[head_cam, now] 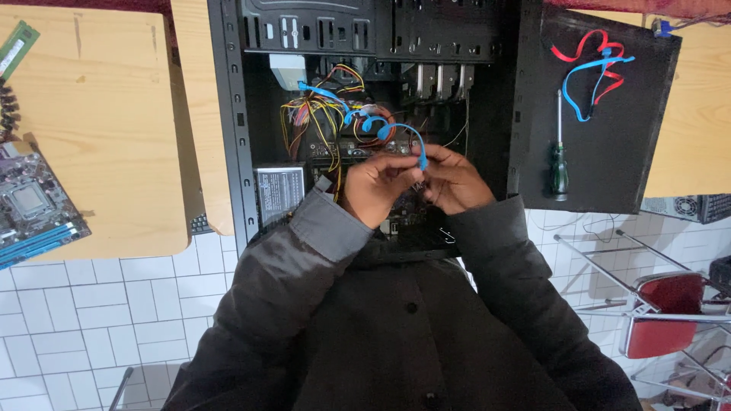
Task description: The person connects internal components and cables, including blue SATA cables and small power/data wires, to a motherboard inside a desktop computer case.
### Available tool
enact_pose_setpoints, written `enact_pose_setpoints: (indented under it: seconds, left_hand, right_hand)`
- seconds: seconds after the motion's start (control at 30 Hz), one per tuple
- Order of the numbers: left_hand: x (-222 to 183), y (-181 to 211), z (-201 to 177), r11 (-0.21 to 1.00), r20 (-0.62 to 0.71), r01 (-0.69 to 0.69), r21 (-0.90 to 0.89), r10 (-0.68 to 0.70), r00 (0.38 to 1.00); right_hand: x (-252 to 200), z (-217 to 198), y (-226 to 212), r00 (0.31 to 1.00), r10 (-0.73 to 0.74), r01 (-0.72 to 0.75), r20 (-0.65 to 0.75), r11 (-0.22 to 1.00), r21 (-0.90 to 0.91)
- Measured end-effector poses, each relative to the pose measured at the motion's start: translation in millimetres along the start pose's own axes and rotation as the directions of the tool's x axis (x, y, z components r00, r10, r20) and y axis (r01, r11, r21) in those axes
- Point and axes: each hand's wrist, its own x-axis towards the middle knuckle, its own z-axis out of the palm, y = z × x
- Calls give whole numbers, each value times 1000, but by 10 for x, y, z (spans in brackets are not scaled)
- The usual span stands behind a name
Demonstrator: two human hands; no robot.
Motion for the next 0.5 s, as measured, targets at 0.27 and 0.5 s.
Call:
enact_pose_setpoints:
  seconds: [0.27,0.5]
  left_hand:
    - [-39,-38,-98,920,-66,267,-288,-298,952]
    - [-80,220,-94,892,-15,333,-306,-355,935]
  right_hand:
    - [-30,67,-12,997,-9,6,-70,999,-49]
    - [52,-172,80,997,5,-3,-80,1000,24]
